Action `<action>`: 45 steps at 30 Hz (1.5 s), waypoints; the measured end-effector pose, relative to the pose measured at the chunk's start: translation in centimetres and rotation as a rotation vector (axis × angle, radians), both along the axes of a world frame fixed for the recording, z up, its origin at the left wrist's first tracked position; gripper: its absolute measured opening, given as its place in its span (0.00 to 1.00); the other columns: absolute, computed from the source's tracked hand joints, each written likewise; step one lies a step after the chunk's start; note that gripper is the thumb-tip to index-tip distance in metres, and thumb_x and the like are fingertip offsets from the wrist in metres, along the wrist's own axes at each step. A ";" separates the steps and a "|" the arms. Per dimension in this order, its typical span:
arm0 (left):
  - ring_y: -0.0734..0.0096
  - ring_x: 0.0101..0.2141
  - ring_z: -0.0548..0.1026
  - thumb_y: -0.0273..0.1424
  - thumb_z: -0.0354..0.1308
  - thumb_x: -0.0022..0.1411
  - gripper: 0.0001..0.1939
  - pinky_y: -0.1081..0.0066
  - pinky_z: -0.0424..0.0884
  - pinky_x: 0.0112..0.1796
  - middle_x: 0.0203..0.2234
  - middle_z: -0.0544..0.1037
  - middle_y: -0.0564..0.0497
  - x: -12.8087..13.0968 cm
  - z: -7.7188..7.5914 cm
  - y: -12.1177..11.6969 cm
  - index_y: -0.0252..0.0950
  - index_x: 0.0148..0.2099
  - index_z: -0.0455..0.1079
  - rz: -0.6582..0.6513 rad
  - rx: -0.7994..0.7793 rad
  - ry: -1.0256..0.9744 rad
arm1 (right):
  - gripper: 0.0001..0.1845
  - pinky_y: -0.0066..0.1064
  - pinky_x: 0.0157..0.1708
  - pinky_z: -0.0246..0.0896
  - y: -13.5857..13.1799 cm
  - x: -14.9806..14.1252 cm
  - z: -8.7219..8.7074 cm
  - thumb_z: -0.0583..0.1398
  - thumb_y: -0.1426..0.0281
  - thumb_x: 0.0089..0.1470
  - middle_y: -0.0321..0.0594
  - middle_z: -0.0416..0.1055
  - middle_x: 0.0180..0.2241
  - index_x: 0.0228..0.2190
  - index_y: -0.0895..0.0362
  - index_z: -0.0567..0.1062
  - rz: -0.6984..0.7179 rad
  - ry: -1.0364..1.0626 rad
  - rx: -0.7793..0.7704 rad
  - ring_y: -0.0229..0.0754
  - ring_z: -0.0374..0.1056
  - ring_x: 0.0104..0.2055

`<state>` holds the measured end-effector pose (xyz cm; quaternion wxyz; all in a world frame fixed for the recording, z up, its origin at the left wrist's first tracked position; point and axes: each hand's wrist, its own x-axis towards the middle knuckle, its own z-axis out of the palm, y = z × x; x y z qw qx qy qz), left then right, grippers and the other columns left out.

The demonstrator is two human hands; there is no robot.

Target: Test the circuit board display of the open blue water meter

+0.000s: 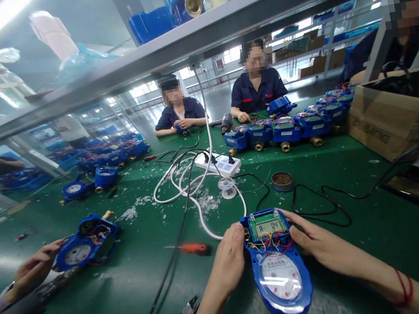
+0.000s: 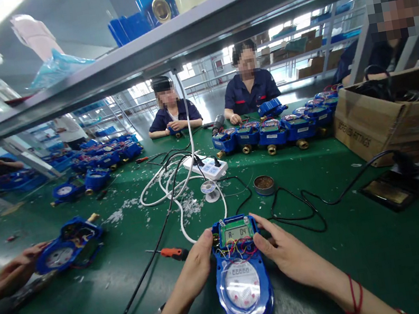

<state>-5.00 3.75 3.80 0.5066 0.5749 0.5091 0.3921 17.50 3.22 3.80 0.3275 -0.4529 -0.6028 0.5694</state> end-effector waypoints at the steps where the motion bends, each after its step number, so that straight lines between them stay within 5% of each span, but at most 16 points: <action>1: 0.63 0.41 0.70 0.49 0.41 0.63 0.24 0.64 0.65 0.46 0.38 0.73 0.46 -0.2 0.2 0.0 0.37 0.43 0.67 -0.002 0.043 0.004 | 0.36 0.48 0.52 0.52 0.1 0.2 -0.1 0.52 0.49 0.58 0.46 0.51 0.58 0.60 0.52 0.48 -0.022 -0.077 0.103 0.53 0.55 0.54; 4: 0.64 0.51 0.64 0.45 0.38 0.66 0.23 0.63 0.56 0.55 0.47 0.70 0.47 -0.4 0.7 -0.1 0.39 0.53 0.64 -0.055 0.117 0.003 | 0.39 0.46 0.58 0.43 0.3 0.3 0.3 0.59 0.51 0.54 0.41 0.45 0.60 0.59 0.51 0.50 -0.023 -0.196 0.288 0.52 0.45 0.60; 10: 0.64 0.52 0.65 0.42 0.38 0.67 0.22 0.62 0.56 0.55 0.49 0.70 0.47 -0.5 1.0 0.0 0.39 0.53 0.64 -0.078 0.145 -0.026 | 0.29 0.45 0.54 0.52 0.8 -1.2 2.4 0.64 0.58 0.50 0.41 0.61 0.51 0.51 0.52 0.63 -0.063 -0.200 0.380 0.52 0.57 0.52; 17: 0.65 0.51 0.64 0.38 0.38 0.68 0.20 0.64 0.58 0.53 0.49 0.69 0.47 -0.8 1.4 -0.1 0.37 0.53 0.64 -0.002 0.264 0.011 | 0.31 0.40 0.55 0.49 1.2 -1.6 3.7 0.67 0.64 0.45 0.35 0.61 0.52 0.50 0.47 0.63 -0.025 -0.188 0.559 0.50 0.55 0.54; 27: 0.65 0.52 0.61 0.33 0.42 0.67 0.15 0.66 0.57 0.53 0.50 0.65 0.48 -0.7 1.8 -0.9 0.38 0.46 0.69 -0.108 0.428 0.133 | 0.31 0.42 0.60 0.42 1.1 -1.8 2.5 0.67 0.67 0.48 0.34 0.55 0.56 0.51 0.44 0.61 -0.056 0.040 0.583 0.48 0.47 0.59; 37: 0.71 0.37 0.71 0.31 0.53 0.62 0.06 0.72 0.65 0.39 0.34 0.74 0.52 -1.9 2.0 -0.7 0.37 0.40 0.68 -0.017 0.368 0.143 | 0.32 0.43 0.58 0.48 1.7 -2.1 1.3 0.69 0.68 0.46 0.39 0.57 0.55 0.50 0.48 0.62 -0.149 0.209 0.480 0.49 0.53 0.57; 45: 0.71 0.37 0.71 0.28 0.55 0.60 0.03 0.71 0.65 0.40 0.33 0.73 0.51 -1.8 2.2 -0.9 0.36 0.37 0.69 -0.054 0.406 0.058 | 0.31 0.38 0.54 0.56 2.2 -2.6 0.6 0.69 0.68 0.45 0.40 0.59 0.54 0.48 0.49 0.61 -0.161 0.336 0.322 0.47 0.57 0.54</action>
